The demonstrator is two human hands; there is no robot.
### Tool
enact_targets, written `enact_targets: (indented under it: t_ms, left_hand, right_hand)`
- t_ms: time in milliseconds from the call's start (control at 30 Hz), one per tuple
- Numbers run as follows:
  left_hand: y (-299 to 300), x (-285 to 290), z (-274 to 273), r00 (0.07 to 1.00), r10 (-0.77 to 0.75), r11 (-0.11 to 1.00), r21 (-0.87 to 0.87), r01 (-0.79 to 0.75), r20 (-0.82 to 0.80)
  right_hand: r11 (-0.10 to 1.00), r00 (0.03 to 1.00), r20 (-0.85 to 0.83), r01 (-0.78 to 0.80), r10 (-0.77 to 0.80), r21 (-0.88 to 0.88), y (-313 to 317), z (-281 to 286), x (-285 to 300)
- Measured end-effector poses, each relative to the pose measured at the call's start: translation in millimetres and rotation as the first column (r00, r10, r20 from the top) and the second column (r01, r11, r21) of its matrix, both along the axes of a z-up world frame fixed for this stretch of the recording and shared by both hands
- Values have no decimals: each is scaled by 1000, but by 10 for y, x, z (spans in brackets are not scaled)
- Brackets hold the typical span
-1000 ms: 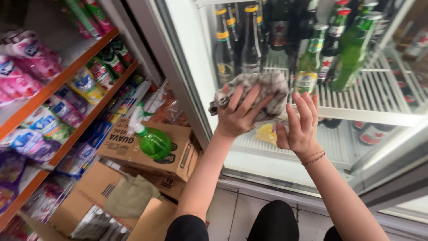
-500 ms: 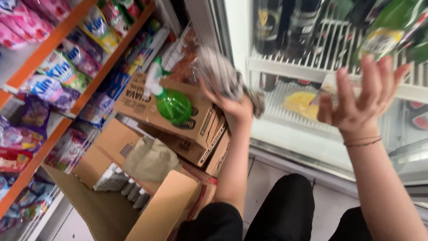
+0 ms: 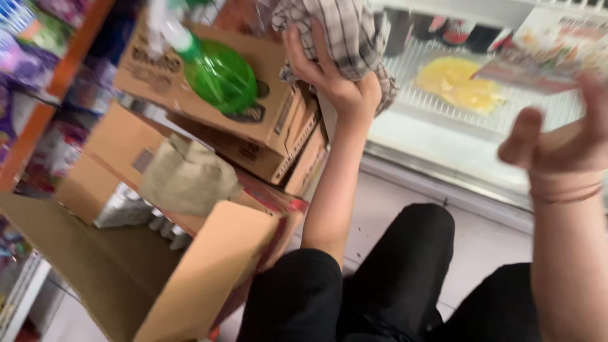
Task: The person wipes the glass door of a commercial refrigerator with a cloth, then sprays a cleaning solution and continues wiping the surface. The task involves cleaning the exterior glass of the fridge.
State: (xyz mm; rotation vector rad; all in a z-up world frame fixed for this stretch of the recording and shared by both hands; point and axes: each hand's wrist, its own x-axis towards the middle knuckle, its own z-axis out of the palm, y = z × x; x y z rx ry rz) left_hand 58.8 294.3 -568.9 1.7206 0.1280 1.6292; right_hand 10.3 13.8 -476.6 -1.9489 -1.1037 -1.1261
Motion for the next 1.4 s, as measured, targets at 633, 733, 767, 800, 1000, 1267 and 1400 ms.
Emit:
enact_targets:
  t_ms: [633,733,767,800,1000,1267,1400]
  left_hand:
    - [-898,-499,-593,949,-304,828,-515,222,-80]
    - [-950,-405,-157,950,-311,936,-173,307,1]
    - [-938,-406,-201,975,-222,975,13,222,-31]
    - [-929,-377,-320,991,-126,971,201,131,-34]
    - [-604,-779,-2106,850,-162,609,628,486,-501]
    - [-880,-425,-1405,963,-221,861,432,268,-156]
    - [-1164,-228,-398,924,-379,772,530,351,-60]
  right_hand:
    - [938,918,-225,284,-326,-199,100,-1290,-1206]
    - [936,907,-238,321,-348,-145,66,-1226,-1206]
    - [936,903,-248,331,-352,-123,52,-1213,-1212]
    - [935,900,-252,341,-355,-98,40,-1202,-1198]
    - [912,865,-300,407,-403,-51,-78,-1227,-1239]
    - [892,806,-393,442,-442,-95,-232,-1329,-1395]
    - [879,781,-442,475,-441,-39,-299,-1267,-1410]
